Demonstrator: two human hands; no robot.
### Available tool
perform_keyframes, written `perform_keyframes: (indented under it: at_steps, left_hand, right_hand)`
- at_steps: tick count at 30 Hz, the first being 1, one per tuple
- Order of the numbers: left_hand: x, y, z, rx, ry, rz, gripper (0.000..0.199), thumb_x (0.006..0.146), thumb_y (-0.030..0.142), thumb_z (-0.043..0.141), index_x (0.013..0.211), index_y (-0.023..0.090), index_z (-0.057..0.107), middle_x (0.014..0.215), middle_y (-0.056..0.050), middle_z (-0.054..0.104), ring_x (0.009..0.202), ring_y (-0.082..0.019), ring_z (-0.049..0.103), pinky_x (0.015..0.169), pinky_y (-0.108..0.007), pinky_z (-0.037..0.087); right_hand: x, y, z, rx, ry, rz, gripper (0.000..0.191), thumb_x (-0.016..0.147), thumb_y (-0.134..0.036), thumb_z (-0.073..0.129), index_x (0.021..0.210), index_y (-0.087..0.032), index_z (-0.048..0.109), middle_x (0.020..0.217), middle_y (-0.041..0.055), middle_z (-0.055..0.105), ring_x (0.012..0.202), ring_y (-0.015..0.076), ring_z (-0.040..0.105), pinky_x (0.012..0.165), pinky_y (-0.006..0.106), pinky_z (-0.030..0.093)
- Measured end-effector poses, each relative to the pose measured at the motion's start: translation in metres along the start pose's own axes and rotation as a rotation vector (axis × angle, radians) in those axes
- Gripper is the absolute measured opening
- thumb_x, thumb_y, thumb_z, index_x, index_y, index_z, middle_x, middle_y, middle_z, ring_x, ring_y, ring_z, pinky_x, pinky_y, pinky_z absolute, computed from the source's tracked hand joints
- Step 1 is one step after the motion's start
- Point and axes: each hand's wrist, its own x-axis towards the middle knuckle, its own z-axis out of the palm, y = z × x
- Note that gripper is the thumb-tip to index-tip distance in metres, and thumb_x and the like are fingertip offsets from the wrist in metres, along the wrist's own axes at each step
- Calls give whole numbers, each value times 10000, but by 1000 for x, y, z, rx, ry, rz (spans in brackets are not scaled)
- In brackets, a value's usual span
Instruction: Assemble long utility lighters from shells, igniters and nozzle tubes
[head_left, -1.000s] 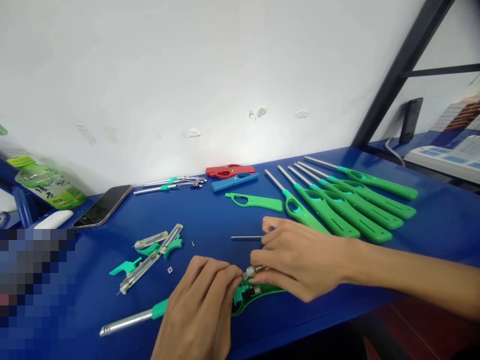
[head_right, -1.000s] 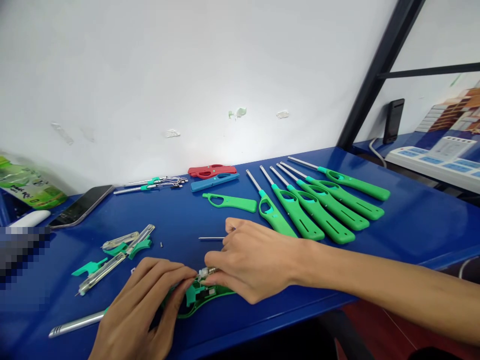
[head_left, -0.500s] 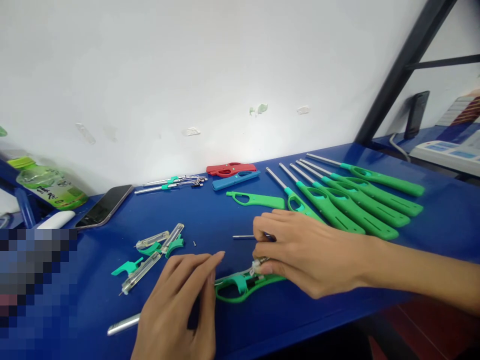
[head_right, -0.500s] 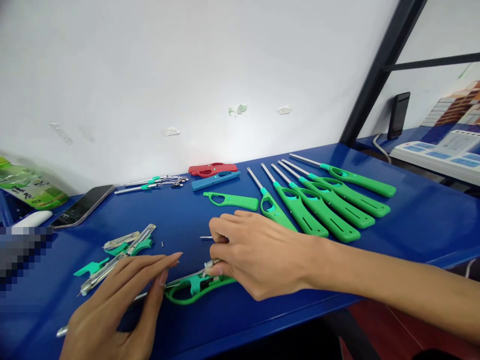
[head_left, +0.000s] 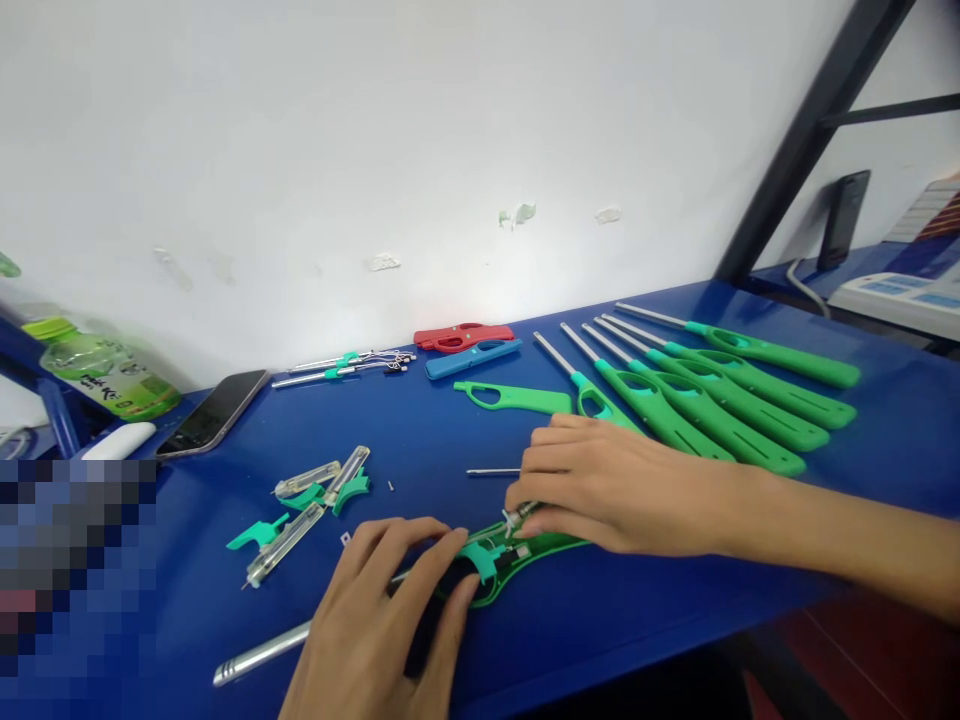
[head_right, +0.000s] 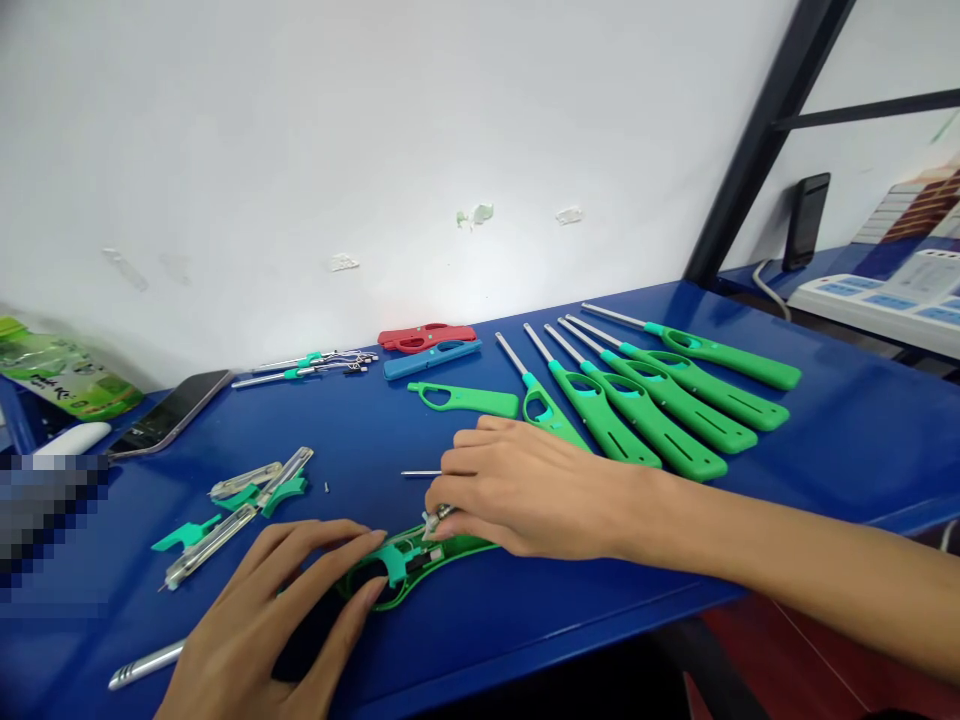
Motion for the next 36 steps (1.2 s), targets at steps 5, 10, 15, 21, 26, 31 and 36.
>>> perform_keyframes:
  at_steps: [5,10,15,21,26,31,36]
  left_hand:
    - [0,-1,0,6,5,28,248,1010,187,602,1246,245,652,1156,-88,645,1031,-235,641,829,-360,627]
    - [-5,1,4,55,65,71,274,990,275,669,1249,194,636,1117,-113,592,963,-233,622,756,-339,624]
    - [-12,2,9,108,41,89,336,998,317,672,1285,153,613,1126,-130,598,964,-247,634,791,-377,636]
    - [-11,-4,4,127,-44,100,287,1063,373,542,1289,227,640,1118,-103,657,1009,-262,678,841,-385,624]
    - [-6,-4,-1,103,-21,55,251,1054,405,568,1239,254,643,1062,-64,663,887,-224,690,799,-367,611]
    - [-5,0,-3,112,-66,41,464,1062,378,533,1514,283,487,1097,-59,662,921,-228,702,833,-387,620]
    - [-2,-2,-3,71,-94,55,341,1047,340,560,1387,330,592,1099,-53,631,909,-224,684,811,-392,619]
  right_hand:
    - [1,0,0,-37,9,-37,240,1098,-358,564,1082,-196,741,999,40,725,894,186,636,796,344,403]
    - [0,0,-1,-59,-22,-79,248,1093,-364,566,1086,-189,741,1002,43,720,882,186,623,794,337,414]
    - [-2,0,2,-107,7,-140,259,1105,-334,540,1108,-186,753,1010,41,720,837,179,612,752,344,406]
    - [-3,-5,0,-95,-22,-122,274,1110,-305,502,1141,-178,744,1015,55,703,816,183,616,755,351,449]
    - [-3,-9,-5,-48,-94,-120,306,1074,-220,473,1273,-154,696,1079,73,671,833,202,603,802,372,477]
    - [-4,-8,-6,-42,-142,-122,353,984,-119,534,1306,-142,678,1090,79,639,873,210,580,762,349,458]
    - [-5,-7,-6,-24,-155,-114,387,945,-73,545,1302,-146,679,1115,81,633,912,214,585,760,343,453]
